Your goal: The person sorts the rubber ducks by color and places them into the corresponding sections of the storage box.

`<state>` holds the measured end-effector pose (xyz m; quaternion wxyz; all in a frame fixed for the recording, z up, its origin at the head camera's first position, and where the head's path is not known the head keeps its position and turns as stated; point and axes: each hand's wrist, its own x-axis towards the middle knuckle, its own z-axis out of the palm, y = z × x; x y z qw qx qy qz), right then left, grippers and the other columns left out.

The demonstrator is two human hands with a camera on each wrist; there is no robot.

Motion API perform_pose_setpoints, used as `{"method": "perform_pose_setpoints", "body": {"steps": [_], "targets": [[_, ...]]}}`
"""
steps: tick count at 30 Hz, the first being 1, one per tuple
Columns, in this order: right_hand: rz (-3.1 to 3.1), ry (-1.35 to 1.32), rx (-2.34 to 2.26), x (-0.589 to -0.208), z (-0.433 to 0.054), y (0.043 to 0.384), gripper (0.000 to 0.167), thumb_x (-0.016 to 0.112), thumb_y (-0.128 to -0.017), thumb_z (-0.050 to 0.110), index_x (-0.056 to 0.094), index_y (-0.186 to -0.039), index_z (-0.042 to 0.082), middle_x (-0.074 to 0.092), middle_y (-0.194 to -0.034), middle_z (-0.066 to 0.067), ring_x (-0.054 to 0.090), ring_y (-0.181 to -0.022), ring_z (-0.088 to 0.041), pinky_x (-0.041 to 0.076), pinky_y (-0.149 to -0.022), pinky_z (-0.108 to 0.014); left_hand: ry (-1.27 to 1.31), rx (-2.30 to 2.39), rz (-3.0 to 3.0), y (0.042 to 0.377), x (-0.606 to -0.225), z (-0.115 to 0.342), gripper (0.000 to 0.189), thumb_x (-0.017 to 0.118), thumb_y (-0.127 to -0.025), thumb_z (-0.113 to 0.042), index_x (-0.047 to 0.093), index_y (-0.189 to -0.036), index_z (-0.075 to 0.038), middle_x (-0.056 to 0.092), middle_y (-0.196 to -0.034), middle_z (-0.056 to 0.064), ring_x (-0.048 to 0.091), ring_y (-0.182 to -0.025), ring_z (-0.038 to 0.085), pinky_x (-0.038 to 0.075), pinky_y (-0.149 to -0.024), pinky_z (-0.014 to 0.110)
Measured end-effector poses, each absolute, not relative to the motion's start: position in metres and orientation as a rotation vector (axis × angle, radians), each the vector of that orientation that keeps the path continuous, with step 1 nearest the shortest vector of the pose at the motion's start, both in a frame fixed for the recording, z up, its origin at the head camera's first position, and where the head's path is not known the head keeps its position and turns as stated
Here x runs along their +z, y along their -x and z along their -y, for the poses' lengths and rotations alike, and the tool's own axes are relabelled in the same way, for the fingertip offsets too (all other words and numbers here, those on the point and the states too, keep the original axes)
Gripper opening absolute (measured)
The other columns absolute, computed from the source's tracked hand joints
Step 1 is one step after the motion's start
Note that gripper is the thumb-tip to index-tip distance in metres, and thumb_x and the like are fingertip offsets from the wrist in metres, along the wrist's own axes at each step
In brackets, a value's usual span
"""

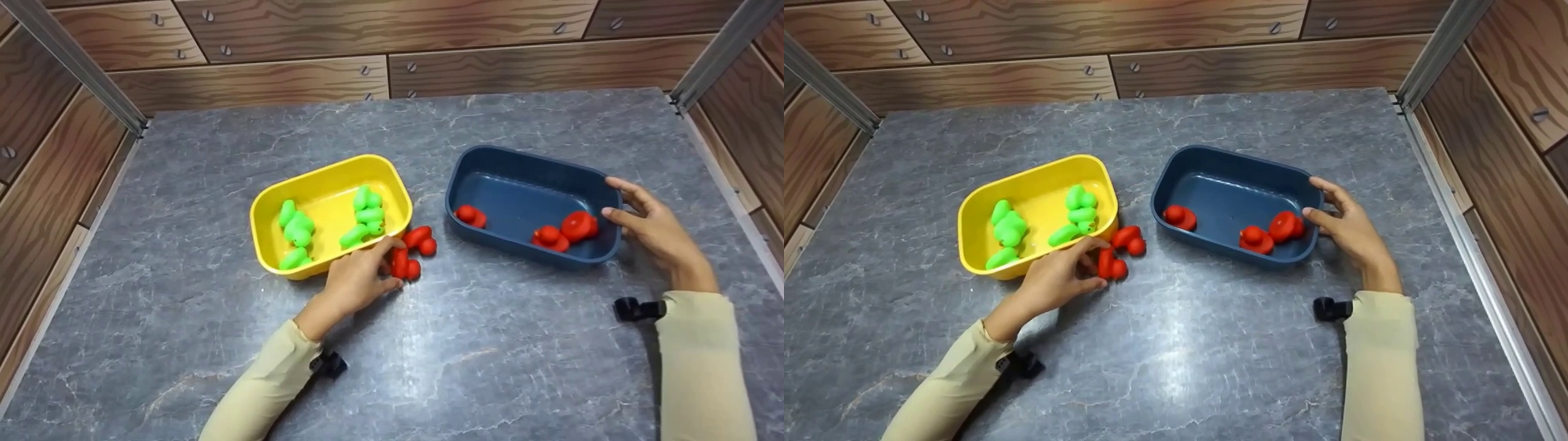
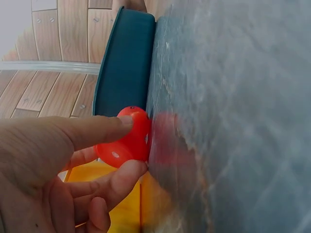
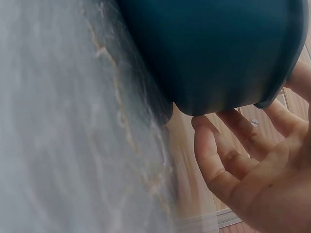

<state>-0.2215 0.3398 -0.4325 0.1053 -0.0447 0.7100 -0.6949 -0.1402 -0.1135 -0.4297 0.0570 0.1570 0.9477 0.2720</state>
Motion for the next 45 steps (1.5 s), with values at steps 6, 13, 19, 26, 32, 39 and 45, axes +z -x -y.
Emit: {"method": "perform_pose_setpoints", "body": {"steps": [6, 13, 19, 26, 32, 39, 45], "targets": [[-2.109, 0.125, -2.037, -0.433, -0.339, 0.222, 0.051, 0.062, -0.093, 0.006, 0.048, -0.139, 0.022, 0.05, -0.116, 0.004, 0.06, -0.086, -0.002, 0.053, -0.064, -0.017, -0.482, 0.819, -2.902, 0.139, -0.432, 0.113, 0.049, 0.079, -0.079, -0.024, 0.054, -0.122, -0.026, 0.068, -0.086, -0.001, 0.064, -0.081, 0.015, 0.046, -0.065, 0.038], [-2.151, 0.124, -1.985, -0.431, -0.34, 0.223, 0.053, 0.062, -0.093, 0.008, 0.045, -0.142, 0.022, 0.048, -0.12, 0.008, 0.06, -0.089, -0.001, 0.053, -0.065, -0.016, -0.526, 0.792, -2.944, 0.139, -0.431, 0.116, 0.048, 0.076, -0.079, -0.022, 0.055, -0.122, -0.026, 0.066, -0.082, -0.002, 0.062, -0.077, 0.015, 0.044, -0.062, 0.036], [-2.23, 0.113, -1.896, -0.431, -0.341, 0.222, 0.054, 0.06, -0.095, 0.011, 0.042, -0.145, 0.022, 0.044, -0.125, 0.011, 0.059, -0.093, 0.003, 0.053, -0.069, -0.015, -0.525, 0.912, -2.875, 0.137, -0.422, 0.119, 0.05, 0.075, -0.079, -0.02, 0.054, -0.124, -0.024, 0.07, -0.087, -0.003, 0.066, -0.081, 0.014, 0.046, -0.064, 0.034], [-2.17, 0.137, -1.973, -0.433, -0.341, 0.222, 0.053, 0.062, -0.093, 0.009, 0.045, -0.142, 0.021, 0.049, -0.119, 0.009, 0.06, -0.092, 0.0, 0.054, -0.068, -0.016, -0.492, 1.13, -2.793, 0.135, -0.411, 0.121, 0.051, 0.076, -0.081, -0.021, 0.054, -0.127, -0.024, 0.073, -0.094, 0.0, 0.069, -0.083, 0.016, 0.051, -0.068, 0.035], [-2.186, 0.145, -1.967, -0.431, -0.341, 0.222, 0.051, 0.059, -0.094, 0.007, 0.045, -0.142, 0.021, 0.048, -0.12, 0.011, 0.059, -0.093, 0.002, 0.054, -0.067, -0.016, -0.514, 1.334, -2.708, 0.135, -0.411, 0.118, 0.052, 0.075, -0.08, -0.013, 0.054, -0.127, -0.021, 0.072, -0.09, 0.003, 0.062, -0.069, 0.01, 0.051, -0.064, 0.024], [-2.196, 0.135, -1.949, -0.431, -0.342, 0.221, 0.052, 0.059, -0.095, 0.008, 0.044, -0.143, 0.021, 0.048, -0.121, 0.01, 0.059, -0.095, 0.002, 0.054, -0.069, -0.016, -0.51, 1.554, -2.564, 0.135, -0.406, 0.112, 0.052, 0.074, -0.08, -0.006, 0.054, -0.127, -0.017, 0.072, -0.089, 0.009, 0.059, -0.065, 0.012, 0.05, -0.062, 0.021], [-2.229, 0.122, -1.906, -0.429, -0.341, 0.223, 0.053, 0.063, -0.093, 0.013, 0.045, -0.142, 0.023, 0.049, -0.118, 0.009, 0.058, -0.092, 0.0, 0.053, -0.068, -0.016, -0.586, 1.603, -2.532, 0.144, -0.398, 0.096, 0.052, 0.074, -0.082, -0.01, 0.053, -0.13, -0.015, 0.071, -0.09, 0.009, 0.059, -0.067, 0.012, 0.051, -0.067, 0.022]]}}
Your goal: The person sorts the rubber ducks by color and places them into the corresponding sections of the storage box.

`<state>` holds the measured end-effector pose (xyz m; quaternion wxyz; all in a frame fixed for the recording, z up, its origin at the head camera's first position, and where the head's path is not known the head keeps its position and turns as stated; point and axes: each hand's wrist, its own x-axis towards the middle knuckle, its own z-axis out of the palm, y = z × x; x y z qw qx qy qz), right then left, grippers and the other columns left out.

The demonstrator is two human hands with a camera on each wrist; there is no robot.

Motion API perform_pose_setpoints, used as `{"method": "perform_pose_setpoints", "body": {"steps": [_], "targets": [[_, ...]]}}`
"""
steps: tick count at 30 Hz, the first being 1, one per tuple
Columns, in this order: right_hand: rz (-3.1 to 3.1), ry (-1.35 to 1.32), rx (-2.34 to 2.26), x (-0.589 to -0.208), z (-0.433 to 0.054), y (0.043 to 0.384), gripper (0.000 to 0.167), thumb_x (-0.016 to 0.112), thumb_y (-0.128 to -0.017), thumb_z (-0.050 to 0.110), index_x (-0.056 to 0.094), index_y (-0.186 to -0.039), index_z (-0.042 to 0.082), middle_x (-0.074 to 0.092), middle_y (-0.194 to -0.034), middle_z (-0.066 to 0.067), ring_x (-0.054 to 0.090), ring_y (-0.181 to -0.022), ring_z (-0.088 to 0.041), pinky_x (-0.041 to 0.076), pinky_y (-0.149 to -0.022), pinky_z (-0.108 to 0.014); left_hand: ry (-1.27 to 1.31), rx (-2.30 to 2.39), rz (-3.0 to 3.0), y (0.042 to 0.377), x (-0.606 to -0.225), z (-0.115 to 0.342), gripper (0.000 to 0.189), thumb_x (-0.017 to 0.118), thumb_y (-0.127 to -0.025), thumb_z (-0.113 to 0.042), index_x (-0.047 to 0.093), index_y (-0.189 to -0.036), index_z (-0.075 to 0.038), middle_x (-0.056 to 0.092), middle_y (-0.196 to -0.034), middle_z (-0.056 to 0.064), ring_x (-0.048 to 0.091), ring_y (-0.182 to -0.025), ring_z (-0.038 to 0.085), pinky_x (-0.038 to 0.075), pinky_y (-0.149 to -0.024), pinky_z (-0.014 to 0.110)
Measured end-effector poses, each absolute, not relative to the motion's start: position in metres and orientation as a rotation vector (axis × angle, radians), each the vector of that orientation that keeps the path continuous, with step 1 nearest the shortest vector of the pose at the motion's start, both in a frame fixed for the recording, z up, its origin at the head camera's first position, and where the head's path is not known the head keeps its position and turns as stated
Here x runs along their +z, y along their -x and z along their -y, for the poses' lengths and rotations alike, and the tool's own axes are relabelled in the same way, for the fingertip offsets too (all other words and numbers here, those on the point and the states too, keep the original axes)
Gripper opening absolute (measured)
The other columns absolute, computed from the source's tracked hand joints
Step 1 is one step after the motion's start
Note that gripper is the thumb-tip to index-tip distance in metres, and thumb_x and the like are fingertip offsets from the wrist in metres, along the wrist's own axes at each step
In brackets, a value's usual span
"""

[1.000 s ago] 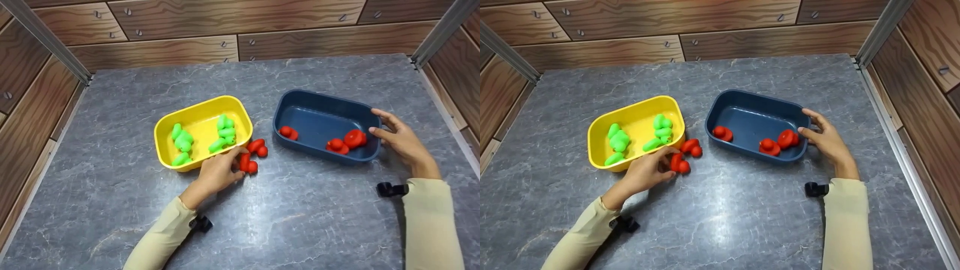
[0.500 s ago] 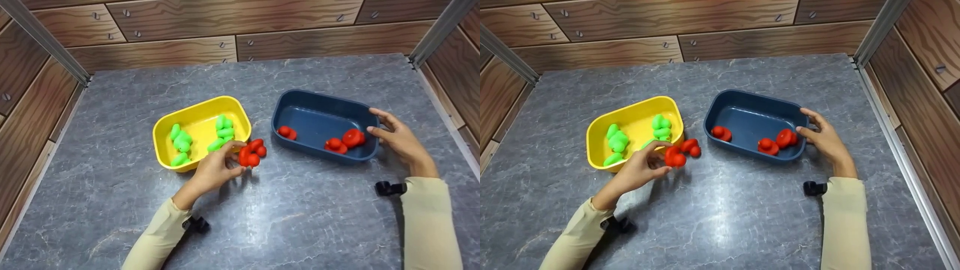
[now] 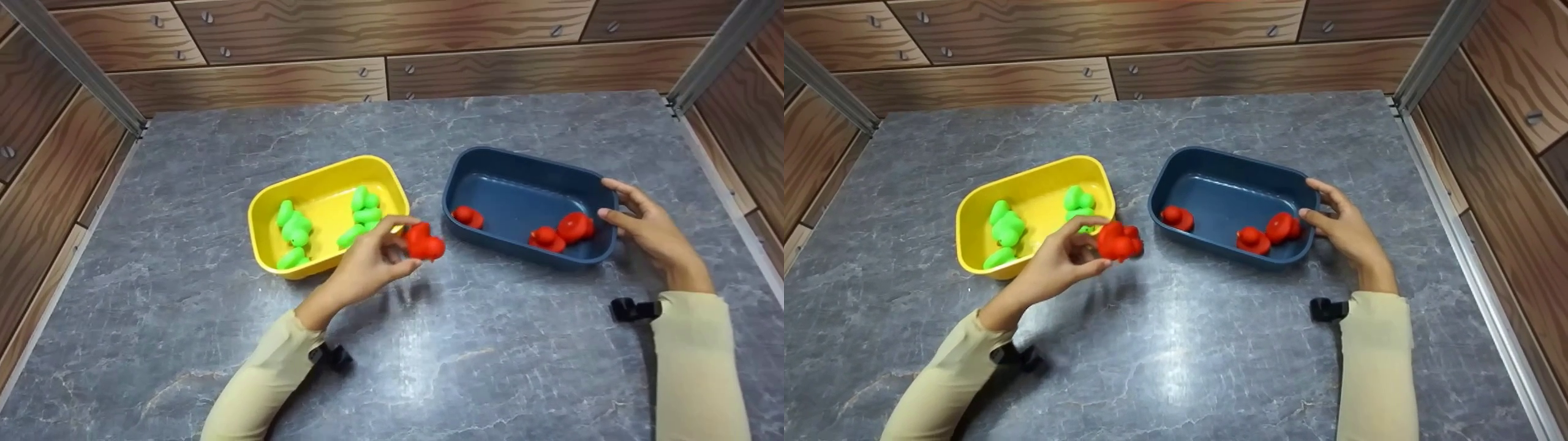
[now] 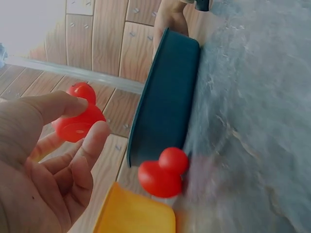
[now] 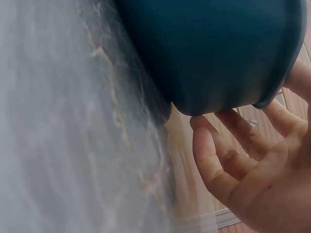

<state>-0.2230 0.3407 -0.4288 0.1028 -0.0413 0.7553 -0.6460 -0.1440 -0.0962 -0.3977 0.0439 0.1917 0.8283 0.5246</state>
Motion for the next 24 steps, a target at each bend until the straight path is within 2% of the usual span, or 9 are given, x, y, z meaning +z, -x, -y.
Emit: {"method": "perform_pose_setpoints", "body": {"steps": [11, 21, 24], "targets": [[-2.204, 0.119, -1.932, -0.43, -0.341, 0.222, 0.054, 0.062, -0.094, 0.012, 0.044, -0.143, 0.022, 0.049, -0.119, 0.007, 0.059, -0.092, 0.001, 0.054, -0.068, -0.016, -0.631, 1.846, -2.35, 0.169, -0.385, 0.05, 0.053, 0.074, -0.082, -0.005, 0.05, -0.13, -0.009, 0.069, -0.086, 0.016, 0.053, -0.06, 0.009, 0.046, -0.059, 0.018], [-2.214, 0.106, -1.92, -0.431, -0.342, 0.222, 0.051, 0.06, -0.095, 0.011, 0.045, -0.142, 0.024, 0.049, -0.12, 0.01, 0.058, -0.094, 0.002, 0.053, -0.069, -0.016, -0.54, 1.993, -2.157, 0.189, -0.38, 0.011, 0.056, 0.071, -0.083, 0.0, 0.048, -0.132, -0.012, 0.069, -0.088, 0.017, 0.061, -0.061, 0.01, 0.056, -0.062, 0.029], [-2.219, 0.096, -1.913, -0.43, -0.342, 0.222, 0.053, 0.061, -0.094, 0.012, 0.044, -0.143, 0.023, 0.048, -0.12, 0.011, 0.058, -0.094, 0.002, 0.053, -0.069, -0.016, -0.525, 1.995, -2.146, 0.196, -0.381, 0.001, 0.056, 0.07, -0.083, 0.001, 0.047, -0.133, -0.013, 0.068, -0.088, 0.016, 0.063, -0.062, 0.016, 0.056, -0.064, 0.029]]}}
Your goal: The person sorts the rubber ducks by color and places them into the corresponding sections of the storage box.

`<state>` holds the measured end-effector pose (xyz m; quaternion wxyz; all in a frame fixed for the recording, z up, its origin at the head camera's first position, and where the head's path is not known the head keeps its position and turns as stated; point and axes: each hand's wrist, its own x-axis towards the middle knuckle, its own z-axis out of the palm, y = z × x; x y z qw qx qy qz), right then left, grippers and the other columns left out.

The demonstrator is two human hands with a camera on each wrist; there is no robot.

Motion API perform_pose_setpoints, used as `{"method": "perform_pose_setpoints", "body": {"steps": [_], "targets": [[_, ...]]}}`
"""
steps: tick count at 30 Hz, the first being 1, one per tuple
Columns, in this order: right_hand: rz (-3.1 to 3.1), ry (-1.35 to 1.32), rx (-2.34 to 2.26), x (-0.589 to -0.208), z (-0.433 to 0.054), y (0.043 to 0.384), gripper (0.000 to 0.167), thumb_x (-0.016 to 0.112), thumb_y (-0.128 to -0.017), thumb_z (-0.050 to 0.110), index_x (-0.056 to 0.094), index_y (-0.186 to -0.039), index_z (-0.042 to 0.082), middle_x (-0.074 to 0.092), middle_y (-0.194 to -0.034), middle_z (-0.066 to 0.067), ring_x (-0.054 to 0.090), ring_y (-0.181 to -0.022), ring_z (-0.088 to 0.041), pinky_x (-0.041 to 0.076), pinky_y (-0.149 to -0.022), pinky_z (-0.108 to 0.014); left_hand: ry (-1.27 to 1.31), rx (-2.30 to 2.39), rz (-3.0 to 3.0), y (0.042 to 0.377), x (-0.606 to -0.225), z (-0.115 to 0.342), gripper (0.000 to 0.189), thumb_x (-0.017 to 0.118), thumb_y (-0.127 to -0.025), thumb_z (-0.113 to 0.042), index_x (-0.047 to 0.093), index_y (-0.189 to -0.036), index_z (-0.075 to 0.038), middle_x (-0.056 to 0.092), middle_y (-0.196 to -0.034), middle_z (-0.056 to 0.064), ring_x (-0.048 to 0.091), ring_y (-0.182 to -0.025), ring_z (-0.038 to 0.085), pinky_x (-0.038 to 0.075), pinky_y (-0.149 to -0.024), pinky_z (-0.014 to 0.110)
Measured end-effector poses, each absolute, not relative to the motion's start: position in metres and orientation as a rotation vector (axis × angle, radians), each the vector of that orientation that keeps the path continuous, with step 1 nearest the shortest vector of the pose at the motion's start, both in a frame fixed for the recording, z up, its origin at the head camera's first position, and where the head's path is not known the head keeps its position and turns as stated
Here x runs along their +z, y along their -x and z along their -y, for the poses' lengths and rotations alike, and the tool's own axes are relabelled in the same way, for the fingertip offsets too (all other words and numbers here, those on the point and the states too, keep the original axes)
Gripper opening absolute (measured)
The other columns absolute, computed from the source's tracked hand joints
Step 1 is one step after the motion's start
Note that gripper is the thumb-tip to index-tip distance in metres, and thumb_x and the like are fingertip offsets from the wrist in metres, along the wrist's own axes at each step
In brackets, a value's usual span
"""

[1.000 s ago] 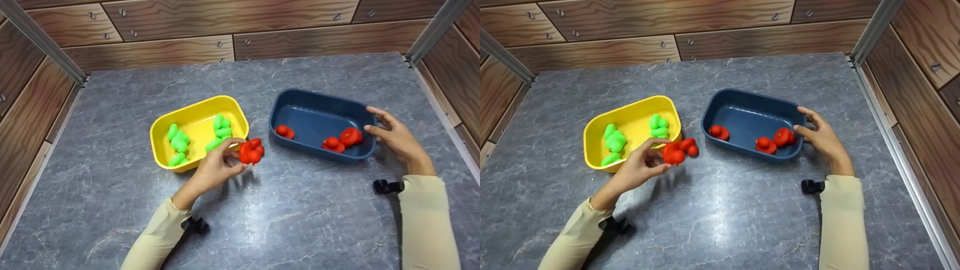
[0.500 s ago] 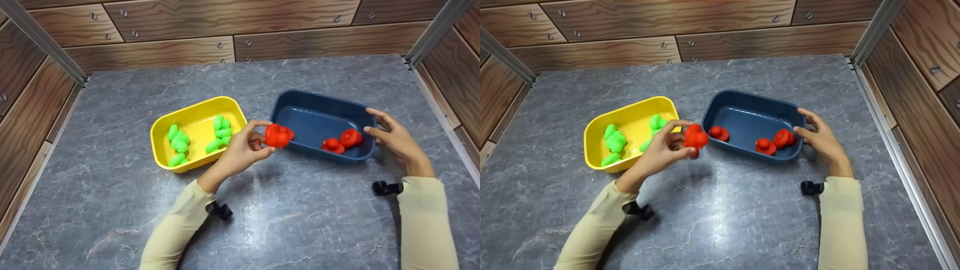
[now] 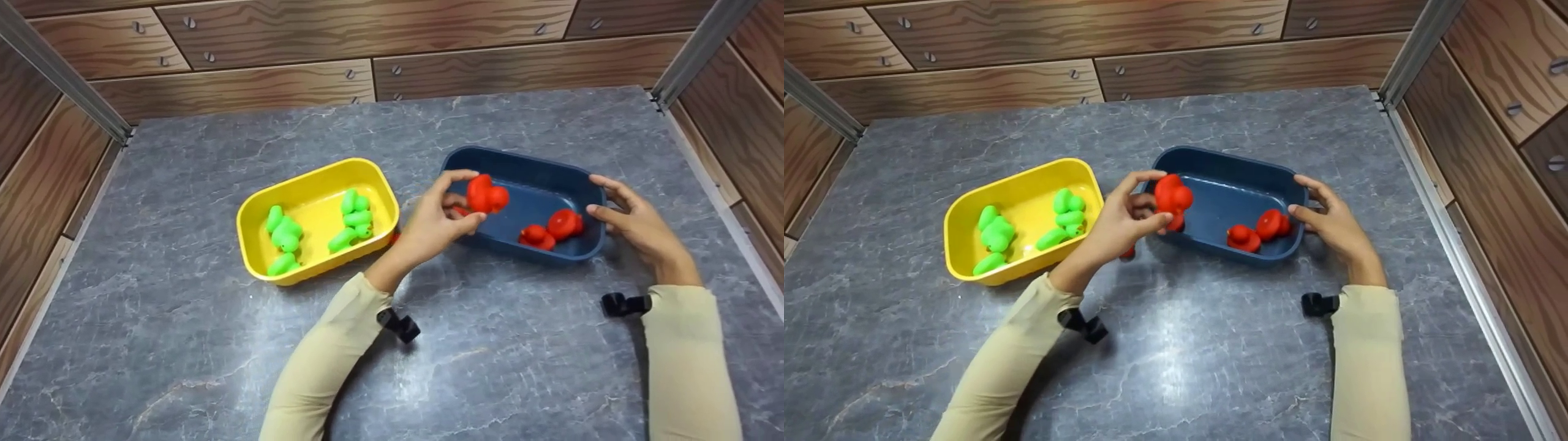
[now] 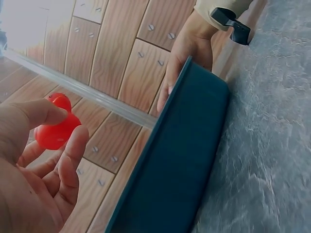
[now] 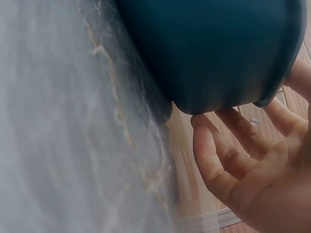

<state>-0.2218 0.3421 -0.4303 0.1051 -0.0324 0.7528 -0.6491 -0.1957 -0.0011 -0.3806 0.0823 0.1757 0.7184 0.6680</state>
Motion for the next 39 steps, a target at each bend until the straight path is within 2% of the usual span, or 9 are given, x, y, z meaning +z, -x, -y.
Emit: {"method": "perform_pose_setpoints", "body": {"steps": [5, 9, 12, 18, 21, 25, 30, 34, 39], "targets": [[-2.171, 0.098, -1.954, -0.43, -0.342, 0.223, 0.053, 0.061, -0.094, 0.011, 0.044, -0.143, 0.022, 0.047, -0.121, 0.01, 0.06, -0.094, -0.001, 0.054, -0.068, -0.017, -0.509, 1.992, -2.165, 0.204, -0.382, -0.009, 0.056, 0.07, -0.084, -0.001, 0.047, -0.133, -0.015, 0.068, -0.087, 0.014, 0.065, -0.067, 0.035, 0.057, -0.067, 0.033], [-2.14, 0.096, -1.984, -0.431, -0.342, 0.223, 0.053, 0.061, -0.094, 0.009, 0.044, -0.143, 0.022, 0.046, -0.121, 0.008, 0.062, -0.09, -0.002, 0.054, -0.066, -0.018, -0.491, 2.013, -2.16, 0.209, -0.384, -0.016, 0.055, 0.071, -0.084, 0.0, 0.048, -0.132, -0.016, 0.068, -0.086, 0.013, 0.065, -0.069, 0.04, 0.058, -0.067, 0.037], [-2.132, 0.098, -1.993, -0.431, -0.342, 0.223, 0.052, 0.06, -0.094, 0.008, 0.044, -0.142, 0.022, 0.047, -0.121, 0.007, 0.062, -0.088, -0.003, 0.054, -0.066, -0.018, -0.468, 2.037, -2.157, 0.212, -0.387, -0.021, 0.055, 0.071, -0.083, 0.001, 0.049, -0.131, -0.015, 0.067, -0.083, 0.011, 0.065, -0.064, 0.034, 0.058, -0.066, 0.04], [-2.107, 0.102, -2.028, -0.431, -0.341, 0.223, 0.052, 0.061, -0.094, 0.007, 0.046, -0.141, 0.021, 0.049, -0.12, 0.006, 0.061, -0.092, -0.003, 0.054, -0.067, -0.017, -0.435, 2.032, -2.204, 0.217, -0.391, -0.028, 0.054, 0.073, -0.083, -0.003, 0.05, -0.131, -0.017, 0.067, -0.081, 0.008, 0.062, -0.056, 0.012, 0.058, -0.067, 0.044], [-2.105, 0.1, -2.033, -0.431, -0.341, 0.222, 0.052, 0.061, -0.093, 0.008, 0.046, -0.141, 0.021, 0.05, -0.12, 0.007, 0.061, -0.094, -0.002, 0.054, -0.068, -0.017, -0.425, 2.028, -2.233, 0.22, -0.392, -0.03, 0.054, 0.073, -0.083, -0.004, 0.05, -0.131, -0.017, 0.068, -0.081, 0.009, 0.064, -0.057, 0.014, 0.058, -0.067, 0.042], [-2.103, 0.096, -2.035, -0.432, -0.341, 0.222, 0.052, 0.061, -0.094, 0.007, 0.046, -0.141, 0.021, 0.05, -0.119, 0.007, 0.061, -0.093, -0.002, 0.054, -0.067, -0.017, -0.41, 2.032, -2.25, 0.222, -0.393, -0.032, 0.055, 0.073, -0.084, -0.005, 0.05, -0.132, -0.016, 0.068, -0.083, 0.012, 0.069, -0.066, 0.031, 0.058, -0.07, 0.044], [-2.108, 0.091, -2.028, -0.432, -0.341, 0.222, 0.052, 0.061, -0.094, 0.007, 0.046, -0.141, 0.022, 0.05, -0.12, 0.007, 0.06, -0.092, -0.002, 0.054, -0.067, -0.017, -0.402, 2.009, -2.29, 0.224, -0.395, -0.029, 0.057, 0.073, -0.086, -0.011, 0.048, -0.137, -0.014, 0.071, -0.089, 0.014, 0.069, -0.069, 0.032, 0.058, -0.068, 0.042], [-2.193, 0.11, -1.943, -0.431, -0.342, 0.221, 0.052, 0.058, -0.095, 0.008, 0.044, -0.143, 0.022, 0.048, -0.121, 0.009, 0.058, -0.094, 0.002, 0.052, -0.068, -0.015, -0.361, 2.015, -2.324, 0.222, -0.392, -0.02, 0.055, 0.073, -0.086, -0.015, 0.049, -0.136, -0.014, 0.072, -0.089, 0.013, 0.068, -0.07, 0.04, 0.057, -0.066, 0.047], [-2.202, 0.121, -1.921, -0.43, -0.342, 0.22, 0.054, 0.06, -0.095, 0.011, 0.043, -0.144, 0.022, 0.048, -0.121, 0.009, 0.057, -0.096, 0.002, 0.053, -0.069, -0.016, -0.375, 1.841, -2.519, 0.213, -0.388, 0.0, 0.05, 0.073, -0.087, -0.021, 0.053, -0.132, -0.016, 0.072, -0.089, 0.004, 0.066, -0.064, 0.02, 0.054, -0.061, 0.028]]}}
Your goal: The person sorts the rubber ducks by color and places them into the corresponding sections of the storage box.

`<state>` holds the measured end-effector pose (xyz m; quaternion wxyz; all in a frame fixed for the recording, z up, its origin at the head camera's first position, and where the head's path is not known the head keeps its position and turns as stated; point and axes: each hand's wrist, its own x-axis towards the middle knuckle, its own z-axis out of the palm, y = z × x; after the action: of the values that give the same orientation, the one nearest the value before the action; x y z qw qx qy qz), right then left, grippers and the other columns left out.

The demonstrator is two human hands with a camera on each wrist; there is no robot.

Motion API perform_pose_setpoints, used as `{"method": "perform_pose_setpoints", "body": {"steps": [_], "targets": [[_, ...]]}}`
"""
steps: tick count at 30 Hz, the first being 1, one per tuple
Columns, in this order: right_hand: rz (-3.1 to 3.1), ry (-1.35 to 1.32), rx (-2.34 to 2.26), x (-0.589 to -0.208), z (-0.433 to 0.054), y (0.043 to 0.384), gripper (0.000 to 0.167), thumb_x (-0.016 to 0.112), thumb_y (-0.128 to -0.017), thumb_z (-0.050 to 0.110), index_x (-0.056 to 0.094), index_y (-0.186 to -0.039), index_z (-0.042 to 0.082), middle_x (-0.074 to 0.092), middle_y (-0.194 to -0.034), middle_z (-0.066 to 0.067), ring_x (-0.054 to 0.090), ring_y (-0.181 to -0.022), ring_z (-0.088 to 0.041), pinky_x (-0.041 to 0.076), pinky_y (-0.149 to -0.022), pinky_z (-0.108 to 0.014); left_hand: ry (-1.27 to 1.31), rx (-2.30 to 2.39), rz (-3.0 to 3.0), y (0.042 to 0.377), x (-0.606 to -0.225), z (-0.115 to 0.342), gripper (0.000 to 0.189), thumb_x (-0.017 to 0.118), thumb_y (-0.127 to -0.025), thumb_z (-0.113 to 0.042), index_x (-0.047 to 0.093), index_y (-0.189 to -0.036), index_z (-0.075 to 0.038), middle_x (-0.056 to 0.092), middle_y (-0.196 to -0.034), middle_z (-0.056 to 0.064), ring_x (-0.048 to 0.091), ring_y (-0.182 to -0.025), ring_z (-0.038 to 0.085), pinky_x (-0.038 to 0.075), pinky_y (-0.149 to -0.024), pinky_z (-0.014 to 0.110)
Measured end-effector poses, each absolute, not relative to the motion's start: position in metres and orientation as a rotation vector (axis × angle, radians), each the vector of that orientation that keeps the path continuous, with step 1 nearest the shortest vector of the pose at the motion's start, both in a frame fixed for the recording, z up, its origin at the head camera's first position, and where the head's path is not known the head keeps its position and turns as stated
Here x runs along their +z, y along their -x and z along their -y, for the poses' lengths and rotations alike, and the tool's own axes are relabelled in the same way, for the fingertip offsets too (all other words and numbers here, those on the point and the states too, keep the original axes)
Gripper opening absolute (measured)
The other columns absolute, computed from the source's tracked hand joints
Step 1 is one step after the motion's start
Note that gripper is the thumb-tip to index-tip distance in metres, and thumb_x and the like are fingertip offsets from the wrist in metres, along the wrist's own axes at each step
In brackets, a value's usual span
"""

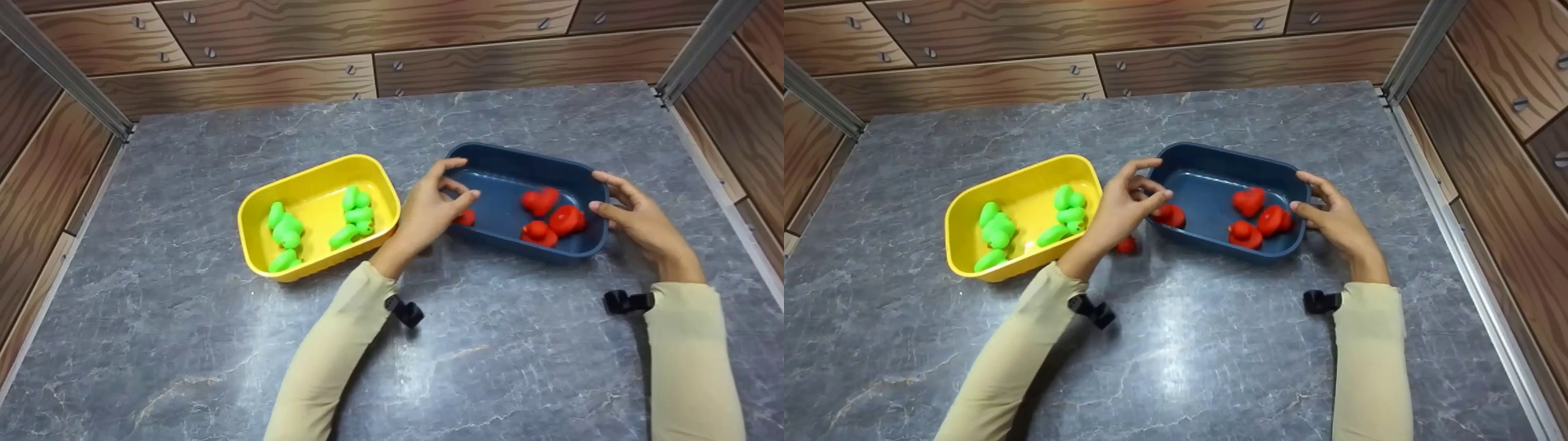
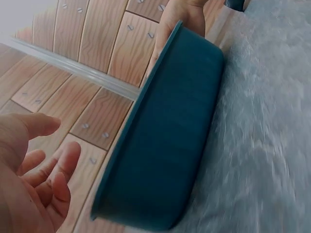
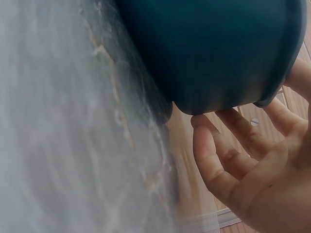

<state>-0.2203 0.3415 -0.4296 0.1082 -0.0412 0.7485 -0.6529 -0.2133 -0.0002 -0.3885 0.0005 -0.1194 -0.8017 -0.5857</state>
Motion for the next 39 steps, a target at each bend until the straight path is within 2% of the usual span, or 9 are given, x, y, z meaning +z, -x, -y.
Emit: {"method": "perform_pose_setpoints", "body": {"steps": [2, 4, 13, 19, 22, 26, 30, 35, 39], "targets": [[-2.187, 0.122, -1.931, -0.43, -0.341, 0.221, 0.054, 0.061, -0.094, 0.011, 0.043, -0.144, 0.022, 0.048, -0.121, 0.009, 0.058, -0.097, 0.002, 0.053, -0.069, -0.016, 0.386, -1.731, 2.566, 0.209, -0.388, 0.01, 0.049, 0.073, -0.087, -0.023, 0.054, -0.131, -0.017, 0.072, -0.09, 0.002, 0.06, -0.063, 0.011, 0.049, -0.059, 0.02], [-2.19, 0.122, -1.932, -0.43, -0.341, 0.221, 0.053, 0.06, -0.095, 0.01, 0.043, -0.143, 0.022, 0.048, -0.121, 0.01, 0.058, -0.096, 0.002, 0.053, -0.069, -0.016, 0.402, -1.659, 2.588, 0.204, -0.387, 0.019, 0.048, 0.073, -0.087, -0.024, 0.054, -0.13, -0.017, 0.072, -0.09, 0.001, 0.058, -0.062, 0.008, 0.047, -0.058, 0.018], [-2.13, 0.118, -1.994, -0.432, -0.342, 0.222, 0.053, 0.061, -0.094, 0.008, 0.045, -0.142, 0.021, 0.05, -0.121, 0.01, 0.061, -0.095, 0.0, 0.054, -0.068, -0.017, 0.436, -1.361, 2.69, 0.189, -0.388, 0.044, 0.042, 0.074, -0.086, -0.028, 0.059, -0.124, -0.018, 0.074, -0.094, -0.002, 0.057, -0.053, 0.009, 0.042, -0.05, 0.019], [-2.087, 0.107, -2.032, -0.432, -0.341, 0.222, 0.052, 0.062, -0.093, 0.007, 0.047, -0.14, 0.022, 0.05, -0.12, 0.009, 0.062, -0.091, -0.001, 0.054, -0.066, -0.017, 0.403, -1.245, 2.775, 0.183, -0.391, 0.058, 0.043, 0.075, -0.083, -0.026, 0.059, -0.124, -0.022, 0.074, -0.099, 0.0, 0.052, -0.052, 0.011, 0.038, -0.052, 0.021], [-2.062, 0.117, -2.055, -0.432, -0.341, 0.222, 0.053, 0.062, -0.092, 0.005, 0.047, -0.14, 0.021, 0.05, -0.12, 0.007, 0.061, -0.091, -0.002, 0.053, -0.065, -0.017, 0.392, -1.214, 2.819, 0.18, -0.393, 0.063, 0.045, 0.076, -0.082, -0.025, 0.058, -0.124, -0.022, 0.074, -0.102, 0.001, 0.056, -0.058, 0.014, 0.039, -0.056, 0.025], [-2.014, 0.13, -2.091, -0.432, -0.342, 0.222, 0.053, 0.061, -0.092, 0.002, 0.046, -0.141, 0.02, 0.049, -0.121, 0.005, 0.062, -0.091, -0.003, 0.054, -0.065, -0.018, 0.395, -1.175, 2.911, 0.18, -0.393, 0.066, 0.052, 0.077, -0.081, -0.026, 0.056, -0.128, -0.024, 0.072, -0.108, 0.002, 0.065, -0.082, 0.019, 0.044, -0.066, 0.031], [-2.006, 0.127, -2.095, -0.432, -0.344, 0.223, 0.054, 0.06, -0.093, 0.001, 0.046, -0.141, 0.02, 0.048, -0.122, 0.004, 0.062, -0.09, -0.004, 0.054, -0.065, -0.018, 0.428, -1.06, 3.035, 0.182, -0.391, 0.065, 0.06, 0.078, -0.079, -0.03, 0.052, -0.133, -0.026, 0.068, -0.118, 0.001, 0.065, -0.098, 0.023, 0.049, -0.073, 0.037], [-2.011, 0.128, -2.083, -0.433, -0.343, 0.223, 0.053, 0.06, -0.093, 0.002, 0.046, -0.141, 0.021, 0.048, -0.122, 0.004, 0.063, -0.09, -0.004, 0.054, -0.065, -0.018, 0.462, -0.887, 3.151, 0.183, -0.389, 0.064, 0.065, 0.079, -0.078, -0.035, 0.05, -0.136, -0.026, 0.065, -0.126, 0.002, 0.065, -0.105, 0.024, 0.05, -0.075, 0.041], [-1.999, 0.142, -2.093, -0.433, -0.342, 0.223, 0.053, 0.06, -0.093, 0.002, 0.046, -0.14, 0.02, 0.048, -0.121, 0.003, 0.063, -0.091, -0.004, 0.055, -0.065, -0.018, 0.463, -0.771, 3.209, 0.183, -0.387, 0.062, 0.067, 0.08, -0.077, -0.04, 0.05, -0.135, -0.027, 0.066, -0.123, 0.003, 0.065, -0.097, 0.025, 0.049, -0.07, 0.04]]}}
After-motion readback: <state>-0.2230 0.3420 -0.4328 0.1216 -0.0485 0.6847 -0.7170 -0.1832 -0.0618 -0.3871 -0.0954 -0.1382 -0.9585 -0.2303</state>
